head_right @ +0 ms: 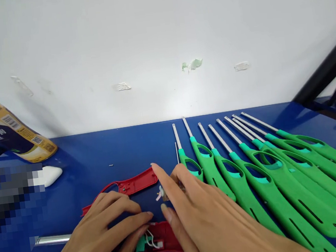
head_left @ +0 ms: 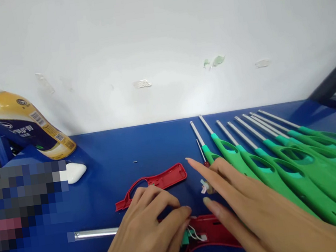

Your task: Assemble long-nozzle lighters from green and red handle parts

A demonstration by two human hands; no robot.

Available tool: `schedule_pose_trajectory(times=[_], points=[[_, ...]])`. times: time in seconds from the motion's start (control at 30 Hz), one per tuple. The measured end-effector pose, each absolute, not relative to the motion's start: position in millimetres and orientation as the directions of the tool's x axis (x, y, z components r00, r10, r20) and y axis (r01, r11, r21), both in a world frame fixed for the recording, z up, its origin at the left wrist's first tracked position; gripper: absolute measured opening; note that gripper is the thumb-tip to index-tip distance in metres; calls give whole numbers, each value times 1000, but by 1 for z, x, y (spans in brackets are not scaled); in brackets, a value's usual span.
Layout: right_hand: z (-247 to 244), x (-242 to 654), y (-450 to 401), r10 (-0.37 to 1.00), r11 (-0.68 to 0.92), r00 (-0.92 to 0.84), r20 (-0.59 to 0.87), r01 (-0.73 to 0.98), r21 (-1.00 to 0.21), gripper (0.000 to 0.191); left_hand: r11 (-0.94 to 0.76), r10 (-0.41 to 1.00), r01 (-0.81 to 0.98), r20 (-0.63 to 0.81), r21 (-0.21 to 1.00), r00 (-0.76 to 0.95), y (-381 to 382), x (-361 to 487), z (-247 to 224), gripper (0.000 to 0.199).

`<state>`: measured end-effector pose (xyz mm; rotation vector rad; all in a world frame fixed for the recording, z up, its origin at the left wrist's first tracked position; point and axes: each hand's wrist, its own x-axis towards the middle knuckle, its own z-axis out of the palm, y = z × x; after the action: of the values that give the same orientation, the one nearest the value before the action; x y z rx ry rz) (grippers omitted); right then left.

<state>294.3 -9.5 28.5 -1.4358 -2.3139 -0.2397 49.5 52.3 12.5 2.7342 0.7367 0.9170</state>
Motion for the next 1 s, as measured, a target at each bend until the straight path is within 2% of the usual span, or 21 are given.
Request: schedule_pose_trajectory(times=[0.1, 0.17, 0.27, 0.37, 0.43, 0.63, 1.0], points=[[25, 299, -5, 812, 534, -485, 325, 842, -76, 77, -865, 501, 391, 563, 314, 657, 52, 49, 8, 30], [23, 301, -2, 824, 543, -493, 278, 827, -144, 82, -867, 498, 391, 538, 307, 680, 52, 48, 9, 26], [23, 302, 0, 839, 525, -451, 305, 818, -235, 68, -876, 483, 379, 533, 299, 695, 53, 44, 15, 20], [26, 301, 0, 804, 550, -427, 414, 799, -245, 42, -882, 472, 356, 592, 310, 653, 53, 42, 21, 18], [29, 300, -1, 784, 570, -418, 460, 778, -265, 35, -885, 466, 343, 607, 316, 643, 53, 42, 23, 18], [31, 298, -3, 761, 609, -485, 431, 763, -215, 46, -879, 476, 336, 598, 337, 644, 52, 42, 22, 19], [26, 299, -9, 762, 612, -480, 435, 753, -241, 43, -869, 494, 327, 634, 371, 595, 52, 45, 19, 22]])
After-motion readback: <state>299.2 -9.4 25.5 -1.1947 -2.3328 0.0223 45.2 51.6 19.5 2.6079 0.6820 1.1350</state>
